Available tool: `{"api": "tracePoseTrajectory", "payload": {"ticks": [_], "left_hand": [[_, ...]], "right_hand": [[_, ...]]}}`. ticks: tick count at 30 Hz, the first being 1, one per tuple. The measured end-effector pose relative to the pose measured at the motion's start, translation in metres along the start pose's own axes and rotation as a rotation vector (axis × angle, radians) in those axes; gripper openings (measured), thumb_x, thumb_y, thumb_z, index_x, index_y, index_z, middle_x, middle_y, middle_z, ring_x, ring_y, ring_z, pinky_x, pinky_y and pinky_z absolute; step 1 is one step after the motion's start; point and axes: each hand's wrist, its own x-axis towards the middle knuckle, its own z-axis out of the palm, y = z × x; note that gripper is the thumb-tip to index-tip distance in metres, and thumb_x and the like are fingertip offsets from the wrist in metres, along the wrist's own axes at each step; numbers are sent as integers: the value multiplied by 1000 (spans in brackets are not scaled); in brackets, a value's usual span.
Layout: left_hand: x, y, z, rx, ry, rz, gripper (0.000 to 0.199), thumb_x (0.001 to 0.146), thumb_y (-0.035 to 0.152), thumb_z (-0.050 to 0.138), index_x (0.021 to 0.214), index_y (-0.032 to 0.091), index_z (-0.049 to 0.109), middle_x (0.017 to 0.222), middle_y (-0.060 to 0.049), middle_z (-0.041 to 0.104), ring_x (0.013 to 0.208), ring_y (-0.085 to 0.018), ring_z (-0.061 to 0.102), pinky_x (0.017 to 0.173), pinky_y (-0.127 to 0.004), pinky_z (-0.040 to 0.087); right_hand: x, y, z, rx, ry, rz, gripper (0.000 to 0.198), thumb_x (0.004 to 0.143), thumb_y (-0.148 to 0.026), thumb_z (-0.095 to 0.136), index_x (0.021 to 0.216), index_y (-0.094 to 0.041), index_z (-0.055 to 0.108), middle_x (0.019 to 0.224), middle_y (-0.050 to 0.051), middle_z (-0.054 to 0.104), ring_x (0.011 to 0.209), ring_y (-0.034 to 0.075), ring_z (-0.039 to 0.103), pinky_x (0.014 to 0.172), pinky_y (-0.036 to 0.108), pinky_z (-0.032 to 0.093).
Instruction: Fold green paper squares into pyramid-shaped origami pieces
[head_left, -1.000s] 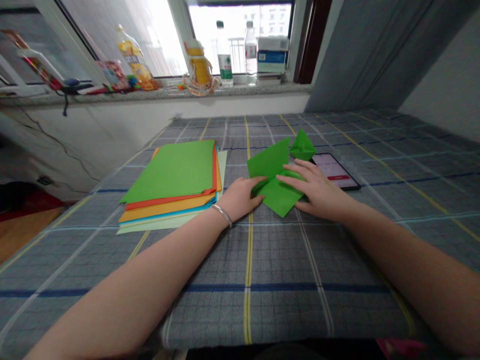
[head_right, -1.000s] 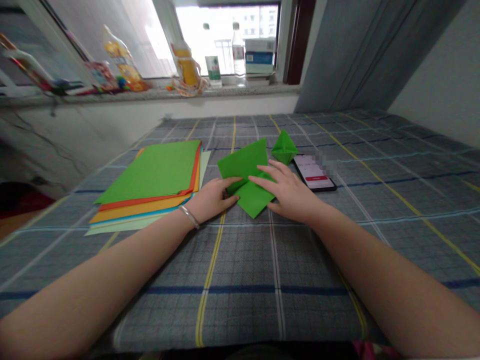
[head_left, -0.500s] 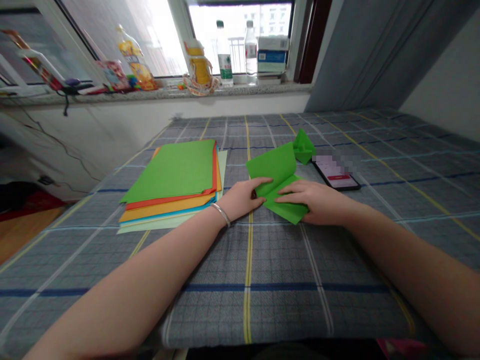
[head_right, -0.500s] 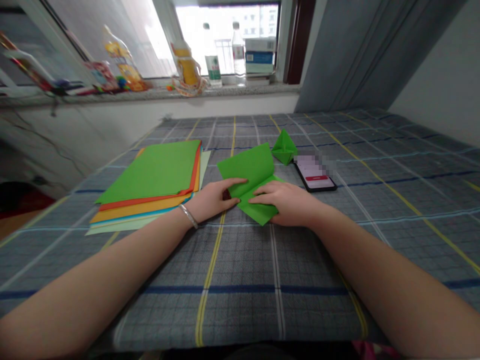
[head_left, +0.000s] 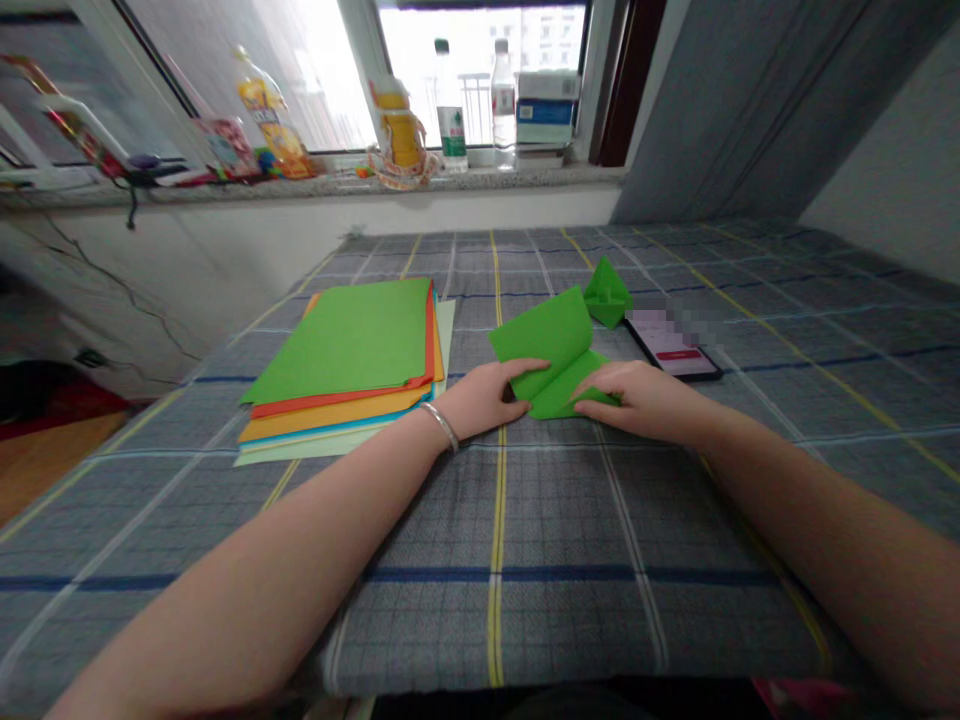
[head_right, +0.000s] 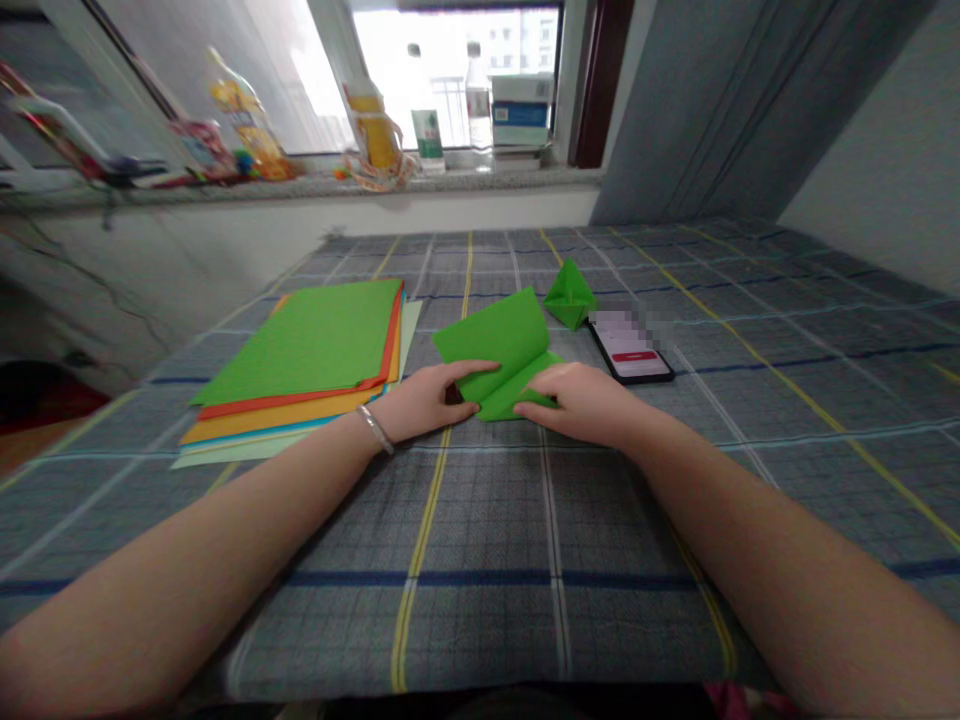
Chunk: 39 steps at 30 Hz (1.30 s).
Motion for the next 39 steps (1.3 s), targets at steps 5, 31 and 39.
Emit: {"api": "tracePoseTrajectory", "payload": {"ticks": [5,31,39], "left_hand": [[0,3,-6,-30,-40,-57,61,80,20,64,139,23,49,66,5,51,59,-11,48,57,-22,38],[0,5,-3,-5,-41,-11,51,82,27,65,132,23,57,64,5,52,56,-10,45,56,-22,35],[0,5,-4,8,-43,-19,45,87,29,61,131,23,57,69,3,55,59,-11,48,58,-22,37]], "right_hand": [[5,5,6,4,58,291,42,89,-50,50,57,-21,49,56,-1,51,56,15,46,54,29,29],[14,2,20,-176,93,455,27,94,-37,45,99,-18,63,95,10,72,86,23,65,71,31,41],[18,-3,23,-291,71,509,27,94,-37,46,98,-17,63,96,12,73,85,26,66,67,33,40]]}}
